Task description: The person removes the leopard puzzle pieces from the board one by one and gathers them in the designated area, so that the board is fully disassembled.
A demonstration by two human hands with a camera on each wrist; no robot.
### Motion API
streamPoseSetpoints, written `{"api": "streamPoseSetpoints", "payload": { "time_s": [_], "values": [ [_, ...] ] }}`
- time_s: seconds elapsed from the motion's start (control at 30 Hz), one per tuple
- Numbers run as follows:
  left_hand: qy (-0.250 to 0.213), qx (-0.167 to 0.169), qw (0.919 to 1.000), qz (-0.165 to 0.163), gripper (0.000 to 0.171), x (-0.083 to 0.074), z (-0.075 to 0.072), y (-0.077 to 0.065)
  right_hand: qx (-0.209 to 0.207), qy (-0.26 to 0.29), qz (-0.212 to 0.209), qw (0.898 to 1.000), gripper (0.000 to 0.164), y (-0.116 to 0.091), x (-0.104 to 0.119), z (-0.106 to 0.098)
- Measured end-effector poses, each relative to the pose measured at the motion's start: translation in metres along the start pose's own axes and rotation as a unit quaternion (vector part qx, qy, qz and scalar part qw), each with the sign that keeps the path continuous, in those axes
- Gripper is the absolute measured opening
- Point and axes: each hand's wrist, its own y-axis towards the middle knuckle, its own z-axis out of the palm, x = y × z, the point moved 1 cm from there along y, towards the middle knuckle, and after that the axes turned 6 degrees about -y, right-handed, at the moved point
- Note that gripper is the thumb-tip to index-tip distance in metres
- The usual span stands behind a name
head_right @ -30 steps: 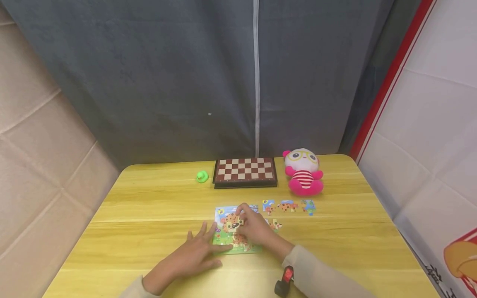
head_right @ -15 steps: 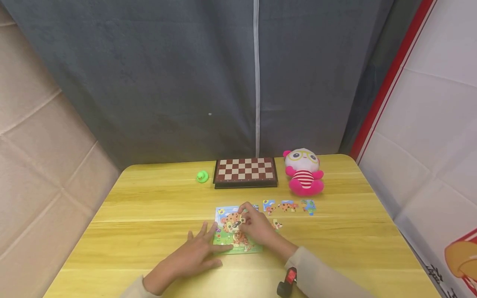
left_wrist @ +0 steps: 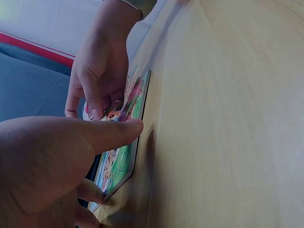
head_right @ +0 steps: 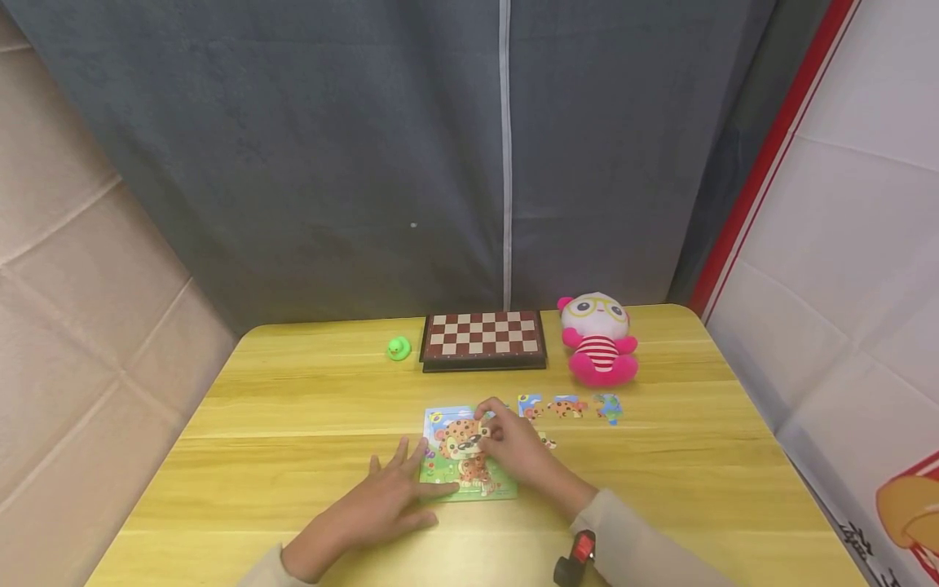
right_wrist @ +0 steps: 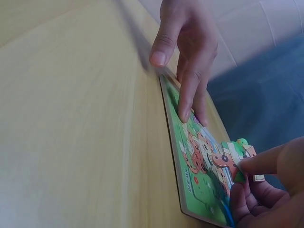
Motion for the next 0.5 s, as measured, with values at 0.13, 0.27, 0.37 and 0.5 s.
{"api": "streamPoseSetpoints", "payload": {
  "time_s": [0.13,0.27,0.37,0.5],
  "values": [
    [0.004,-0.002,1.0000,0.002,0.046,0.000,0.001,0.000,-0.003,0.005,0.001,1.000,0.028,-0.003,-0.002,-0.006],
    [0.002,-0.003,1.0000,0.001,0.047,0.001,0.001,0.000,-0.008,-0.003,0.003,1.000,0.028,-0.007,-0.007,-0.013],
    [-0.003,-0.002,1.0000,0.000,0.047,0.001,0.001,0.000,-0.012,-0.006,0.005,1.000,0.028,-0.010,-0.012,-0.019],
    [-0.006,-0.002,1.0000,-0.002,0.047,0.001,0.001,-0.001,-0.019,-0.011,0.001,1.000,0.028,-0.014,-0.016,-0.029]
  ]
}}
